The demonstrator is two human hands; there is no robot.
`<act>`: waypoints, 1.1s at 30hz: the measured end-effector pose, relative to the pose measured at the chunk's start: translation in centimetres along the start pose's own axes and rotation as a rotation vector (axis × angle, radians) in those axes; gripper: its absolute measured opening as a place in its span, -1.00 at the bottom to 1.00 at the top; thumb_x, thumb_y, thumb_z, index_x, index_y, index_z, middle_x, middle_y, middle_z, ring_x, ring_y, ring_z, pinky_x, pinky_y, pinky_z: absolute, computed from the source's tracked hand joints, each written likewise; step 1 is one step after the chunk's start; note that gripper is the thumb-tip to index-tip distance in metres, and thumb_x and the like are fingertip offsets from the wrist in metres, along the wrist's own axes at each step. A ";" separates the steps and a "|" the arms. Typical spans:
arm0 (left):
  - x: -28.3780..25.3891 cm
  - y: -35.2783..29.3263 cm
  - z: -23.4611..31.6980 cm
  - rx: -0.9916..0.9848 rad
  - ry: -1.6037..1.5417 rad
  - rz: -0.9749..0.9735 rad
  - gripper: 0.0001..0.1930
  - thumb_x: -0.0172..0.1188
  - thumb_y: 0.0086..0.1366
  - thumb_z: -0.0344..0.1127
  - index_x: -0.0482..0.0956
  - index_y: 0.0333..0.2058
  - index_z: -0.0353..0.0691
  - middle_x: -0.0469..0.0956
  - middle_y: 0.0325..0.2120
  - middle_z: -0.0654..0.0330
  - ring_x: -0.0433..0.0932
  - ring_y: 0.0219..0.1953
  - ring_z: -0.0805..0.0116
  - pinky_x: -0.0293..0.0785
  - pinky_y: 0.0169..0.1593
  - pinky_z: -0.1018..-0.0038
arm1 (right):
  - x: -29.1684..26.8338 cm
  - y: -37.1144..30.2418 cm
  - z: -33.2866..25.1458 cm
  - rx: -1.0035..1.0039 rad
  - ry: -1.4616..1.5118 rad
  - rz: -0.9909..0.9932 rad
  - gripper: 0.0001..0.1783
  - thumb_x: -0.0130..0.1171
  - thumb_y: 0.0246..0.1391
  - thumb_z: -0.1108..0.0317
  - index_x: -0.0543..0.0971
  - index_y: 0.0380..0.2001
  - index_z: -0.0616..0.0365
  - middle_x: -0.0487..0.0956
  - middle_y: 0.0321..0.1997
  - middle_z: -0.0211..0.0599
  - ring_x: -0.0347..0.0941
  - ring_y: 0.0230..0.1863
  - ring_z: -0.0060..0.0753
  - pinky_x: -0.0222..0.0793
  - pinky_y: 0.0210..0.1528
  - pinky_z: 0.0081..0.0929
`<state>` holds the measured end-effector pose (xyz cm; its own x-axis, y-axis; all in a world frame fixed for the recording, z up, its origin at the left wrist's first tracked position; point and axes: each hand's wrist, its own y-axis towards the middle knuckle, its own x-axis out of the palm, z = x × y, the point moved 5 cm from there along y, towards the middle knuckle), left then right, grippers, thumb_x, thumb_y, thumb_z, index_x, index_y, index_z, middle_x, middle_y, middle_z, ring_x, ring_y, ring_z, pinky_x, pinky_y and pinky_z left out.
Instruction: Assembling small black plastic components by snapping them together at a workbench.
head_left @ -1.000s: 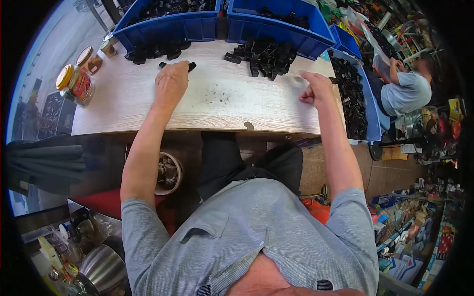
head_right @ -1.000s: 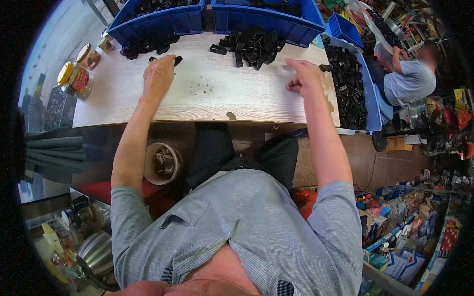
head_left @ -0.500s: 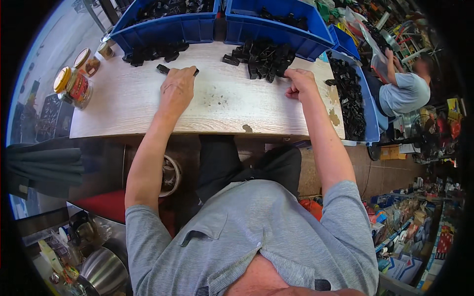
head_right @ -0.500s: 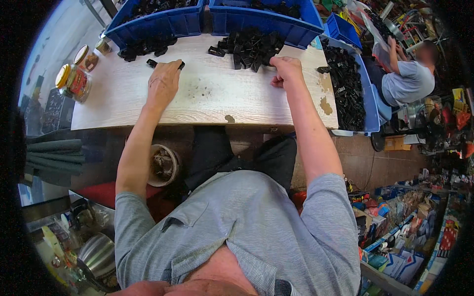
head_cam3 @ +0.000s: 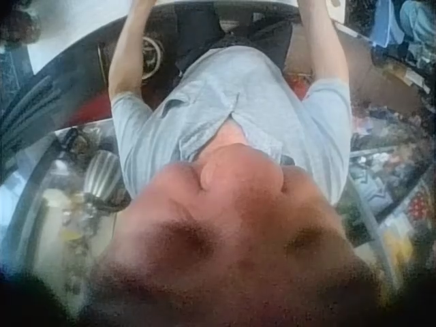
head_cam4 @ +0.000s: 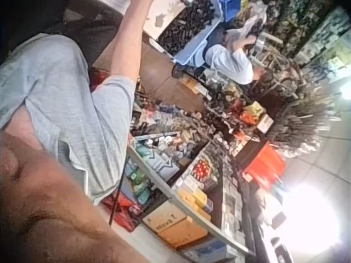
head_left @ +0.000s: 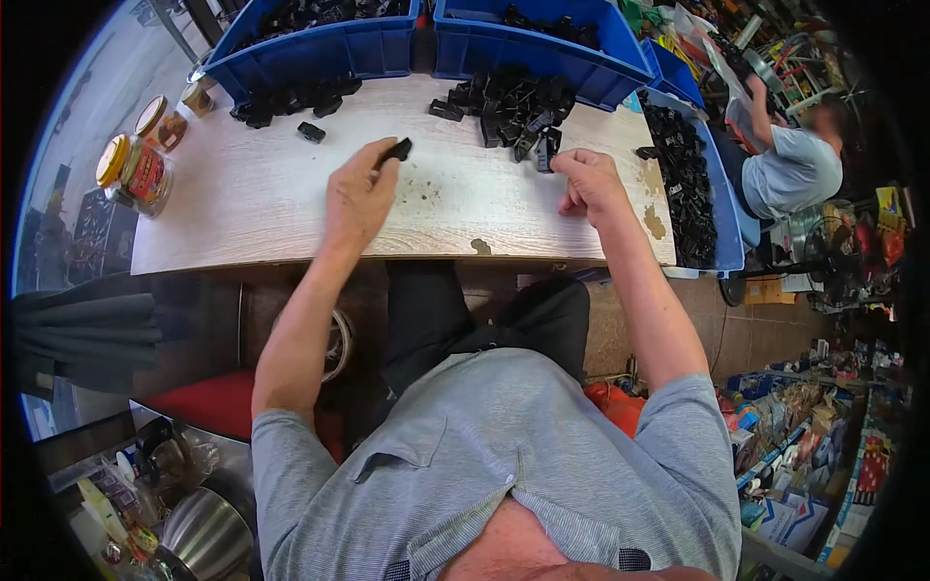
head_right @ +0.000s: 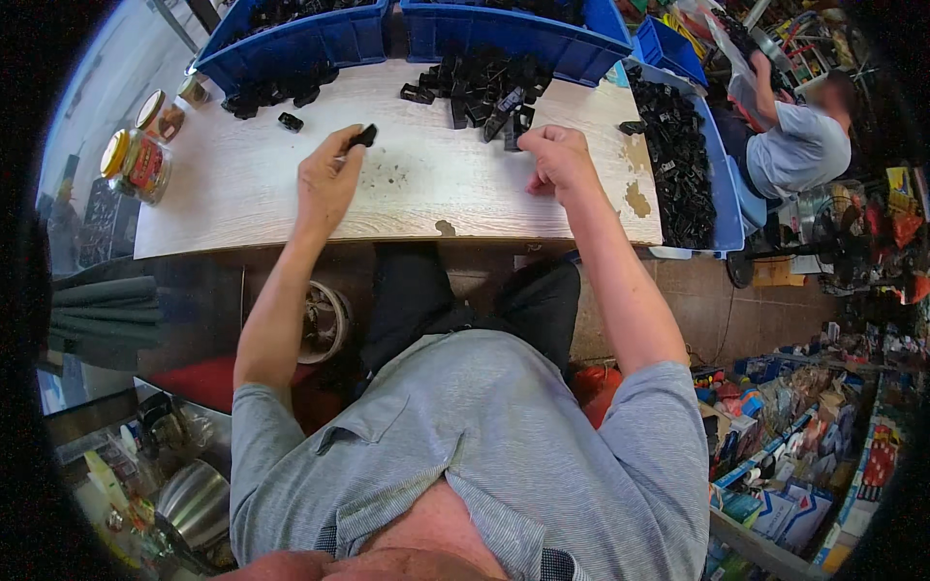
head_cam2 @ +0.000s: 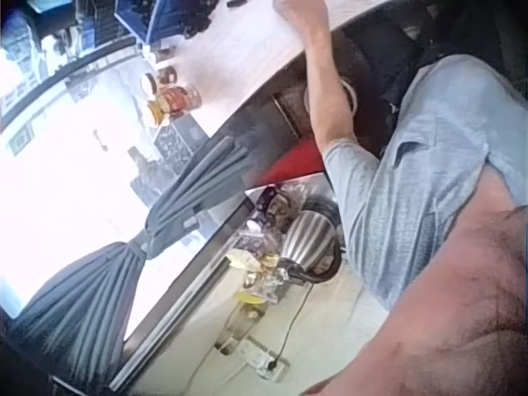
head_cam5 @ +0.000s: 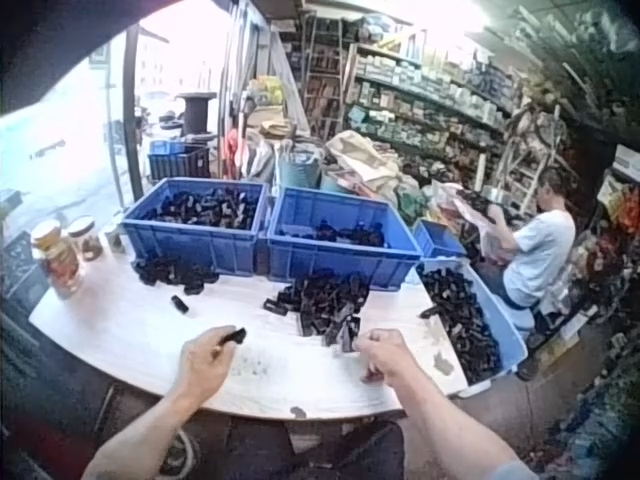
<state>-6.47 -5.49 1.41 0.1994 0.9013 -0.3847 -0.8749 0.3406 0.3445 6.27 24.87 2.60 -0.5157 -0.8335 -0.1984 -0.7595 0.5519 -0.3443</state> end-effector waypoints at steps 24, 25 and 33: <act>8.2 -2.3 5.4 0.159 -0.082 -0.078 -0.70 0.18 0.27 -0.45 0.61 -0.01 -0.27 0.66 -0.21 -0.06 0.66 -0.21 -0.02 0.57 -0.09 0.24 | 6.9 -2.3 -1.0 -0.132 -0.129 -0.346 -0.44 0.28 -0.04 0.48 0.52 0.11 -0.01 0.47 -0.63 -0.43 0.42 -0.71 -0.52 0.40 -0.69 -0.49; 8.1 -2.4 5.9 0.232 -0.016 -0.093 -0.69 0.17 0.27 -0.47 0.61 0.00 -0.24 0.65 -0.22 -0.04 0.64 -0.18 -0.02 0.56 -0.07 0.23 | 7.2 -2.2 -1.0 -0.096 -0.188 -0.370 -0.49 0.30 -0.04 0.47 0.55 0.06 0.01 0.50 -0.62 -0.42 0.43 -0.71 -0.52 0.38 -0.71 -0.49; 8.2 -1.4 5.9 0.392 0.119 -0.156 -0.68 0.19 0.26 -0.51 0.63 -0.01 -0.18 0.65 -0.18 0.00 0.62 -0.11 -0.04 0.55 -0.02 0.21 | 7.3 -1.7 -1.0 -0.093 -0.224 -0.353 -0.65 0.41 -0.02 0.39 0.59 -0.12 0.07 0.48 -0.66 -0.43 0.37 -0.76 -0.54 0.19 -0.77 -0.49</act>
<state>-1.01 3.03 2.87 0.2439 0.8016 -0.5458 -0.5997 0.5669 0.5647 3.42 17.83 2.69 -0.1262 -0.9513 -0.2811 -0.9119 0.2228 -0.3447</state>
